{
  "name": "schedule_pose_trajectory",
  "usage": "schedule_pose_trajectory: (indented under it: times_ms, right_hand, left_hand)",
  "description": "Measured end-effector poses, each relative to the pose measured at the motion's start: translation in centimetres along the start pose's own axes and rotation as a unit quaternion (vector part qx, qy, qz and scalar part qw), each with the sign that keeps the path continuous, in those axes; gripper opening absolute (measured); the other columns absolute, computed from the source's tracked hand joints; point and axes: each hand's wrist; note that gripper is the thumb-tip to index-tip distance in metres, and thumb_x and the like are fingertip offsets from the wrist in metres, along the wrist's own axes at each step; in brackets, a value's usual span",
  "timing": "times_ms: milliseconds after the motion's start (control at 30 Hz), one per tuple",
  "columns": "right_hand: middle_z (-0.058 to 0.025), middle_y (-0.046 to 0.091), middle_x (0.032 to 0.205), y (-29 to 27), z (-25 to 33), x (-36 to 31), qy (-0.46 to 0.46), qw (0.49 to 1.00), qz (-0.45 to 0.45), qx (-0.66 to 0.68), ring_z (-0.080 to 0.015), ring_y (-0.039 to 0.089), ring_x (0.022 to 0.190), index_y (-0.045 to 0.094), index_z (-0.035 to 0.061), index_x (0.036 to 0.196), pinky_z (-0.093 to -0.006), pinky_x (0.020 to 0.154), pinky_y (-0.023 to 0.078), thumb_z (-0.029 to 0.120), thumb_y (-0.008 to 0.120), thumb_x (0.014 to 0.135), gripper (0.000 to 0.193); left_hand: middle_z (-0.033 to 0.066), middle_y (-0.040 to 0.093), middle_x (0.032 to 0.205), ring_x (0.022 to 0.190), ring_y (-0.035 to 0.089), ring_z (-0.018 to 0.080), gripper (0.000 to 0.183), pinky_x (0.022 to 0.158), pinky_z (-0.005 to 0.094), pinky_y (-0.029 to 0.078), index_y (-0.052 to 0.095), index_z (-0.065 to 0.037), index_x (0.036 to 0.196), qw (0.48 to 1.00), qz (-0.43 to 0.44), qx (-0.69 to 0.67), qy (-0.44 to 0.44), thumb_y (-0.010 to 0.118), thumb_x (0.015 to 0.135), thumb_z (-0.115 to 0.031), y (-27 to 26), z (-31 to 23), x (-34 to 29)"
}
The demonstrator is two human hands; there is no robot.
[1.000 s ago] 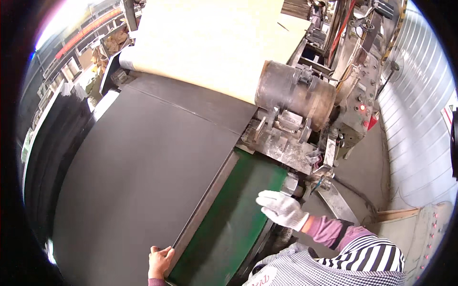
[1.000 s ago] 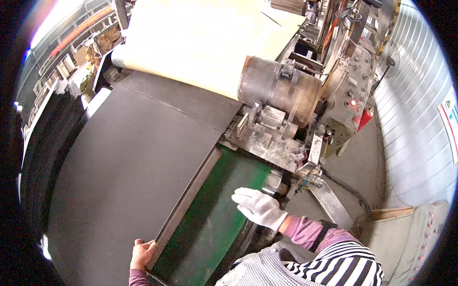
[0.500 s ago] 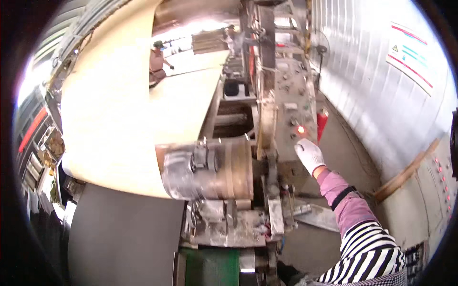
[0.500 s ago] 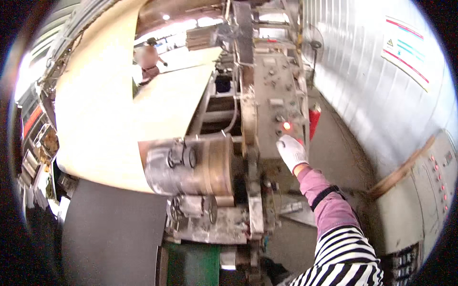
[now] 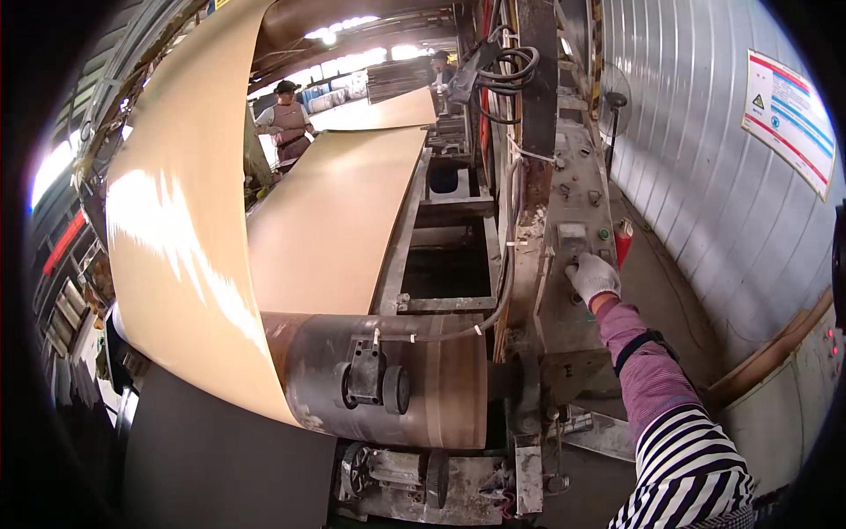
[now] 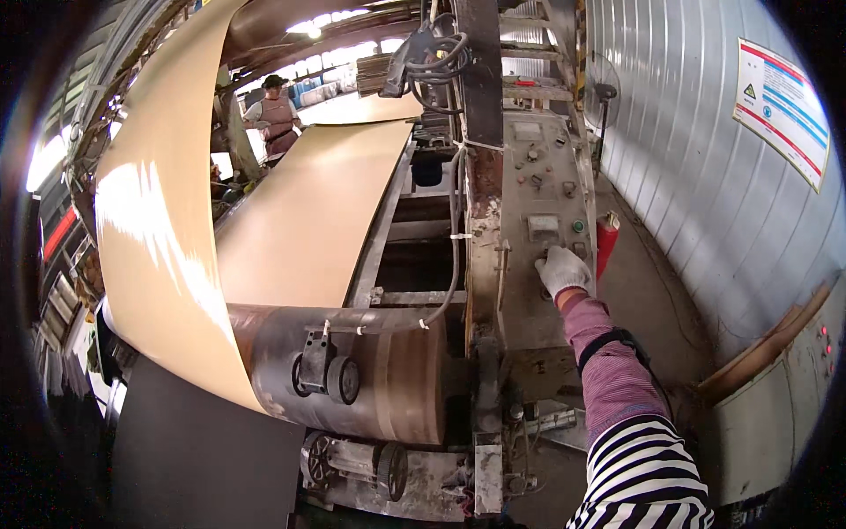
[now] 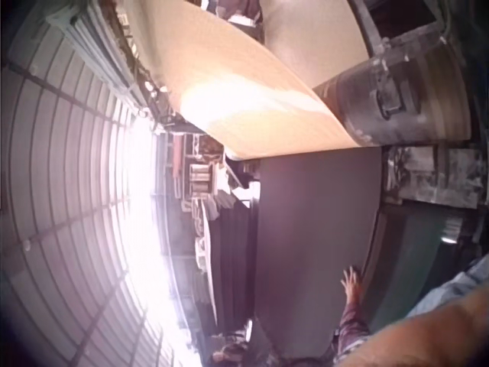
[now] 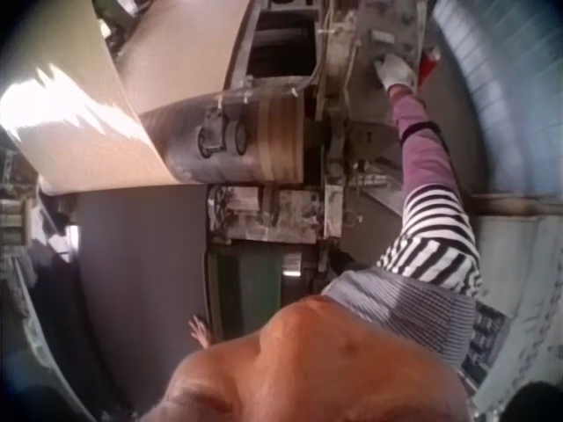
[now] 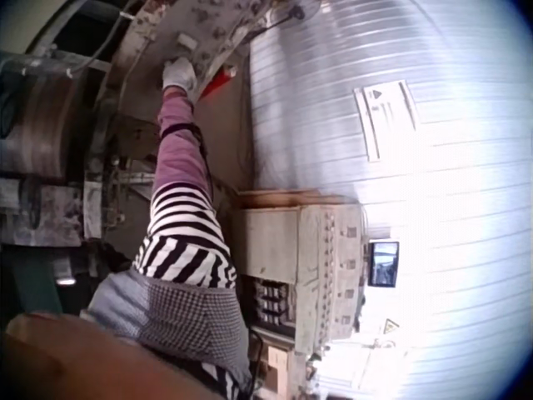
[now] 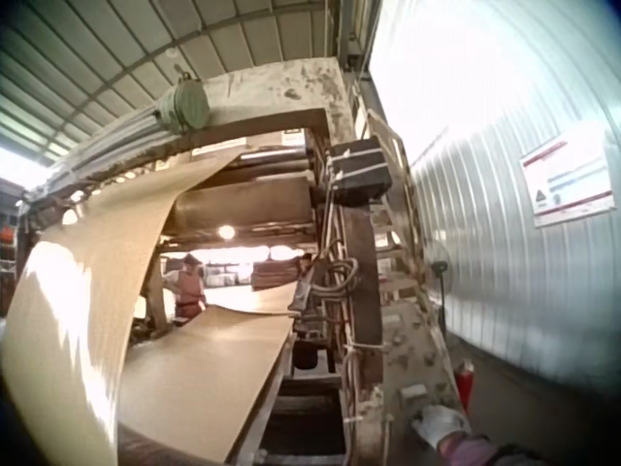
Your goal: Handling and aligning large black sheets coming off a manufacturing conveyor machine.
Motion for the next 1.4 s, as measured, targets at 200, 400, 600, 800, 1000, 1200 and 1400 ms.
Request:
schedule_pose_trajectory:
  times_ms: [200,400,600,800,1000,1200,1400]
  right_hand:
    - [-0.0227,0.07,0.11,0.3,-0.1,0.5,-0.007,1.0,0.014,0.0,-0.0397,0.067,0.107,0.069,0.0039,0.106,-0.0502,0.092,0.053,0.033,0.065,0.089,0.034]
    - [-0.023,0.07,0.107,1.0,-0.4,0.8,-0.054,0.998,-0.007,-0.002,-0.0409,0.067,0.104,0.068,0.0046,0.107,-0.05,0.092,0.053,0.026,0.066,0.087,0.03]
    - [-0.0219,0.071,0.103,1.5,-0.8,1.0,-0.06,0.998,-0.017,-0.008,-0.0408,0.067,0.102,0.068,0.005,0.105,-0.0502,0.089,0.054,0.025,0.068,0.086,0.028]
    - [-0.0199,0.072,0.104,1.4,-0.8,0.8,-0.075,0.996,-0.024,-0.034,-0.0388,0.069,0.102,0.068,0.0055,0.106,-0.0516,0.085,0.056,0.026,0.069,0.089,0.027]
    - [-0.0198,0.072,0.103,1.7,-1.0,0.9,-0.087,0.995,-0.034,-0.033,-0.0391,0.069,0.101,0.068,0.0056,0.105,-0.0512,0.085,0.056,0.026,0.07,0.088,0.026]
    - [-0.0197,0.072,0.102,2.8,-1.5,1.6,-0.093,0.994,-0.041,-0.037,-0.0392,0.069,0.101,0.068,0.0061,0.104,-0.0508,0.084,0.056,0.025,0.07,0.088,0.026]
    - [-0.0198,0.071,0.103,2.5,-1.6,1.5,-0.114,0.992,-0.041,-0.039,-0.0396,0.068,0.102,0.068,0.0049,0.105,-0.0505,0.086,0.056,0.025,0.069,0.088,0.027]
  left_hand:
    - [0.0067,0.021,0.17,0.156,0.014,0.0379,0.05,0.116,0.0713,0.019,0.023,-0.022,0.161,0.997,0.001,0.061,0.047,0.024,0.111,-0.027,2.1,2.3,0.2]
    - [0.0094,0.019,0.17,0.155,0.016,0.0413,0.052,0.115,0.0726,0.018,0.015,-0.025,0.161,0.988,-0.077,0.058,0.118,0.024,0.11,-0.02,3.9,3.4,0.2]
    - [0.0144,0.027,0.167,0.153,0.02,0.0447,0.056,0.116,0.0723,0.018,0.019,-0.021,0.16,0.982,-0.122,0.033,0.143,0.029,0.107,-0.007,3.7,2.5,-0.3]
    - [0.0148,0.029,0.166,0.153,0.022,0.0449,0.056,0.117,0.0702,0.017,0.021,-0.019,0.16,0.999,-0.014,0.03,0.026,0.029,0.106,-0.004,1.6,0.6,-1.2]
    - [0.0152,0.032,0.164,0.152,0.024,0.0445,0.056,0.119,0.0666,0.017,0.018,-0.018,0.161,0.999,-0.032,0.033,0.03,0.027,0.107,-0.004,1.2,0.1,-1.5]
    - [0.0161,0.037,0.162,0.15,0.029,0.0454,0.057,0.12,0.0646,0.018,0.018,-0.019,0.162,0.994,-0.077,0.04,0.064,0.024,0.108,-0.004,1.6,0.3,-1.7]
    - [0.0161,0.038,0.161,0.149,0.03,0.0448,0.056,0.121,0.0613,0.02,0.023,-0.019,0.161,0.997,-0.064,0.026,0.039,0.029,0.108,-0.005,-1.4,-3.1,-2.2]
Point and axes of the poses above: each hand's wrist, its own x-axis towards the middle knuckle, its own y-axis out of the palm, z = x × y
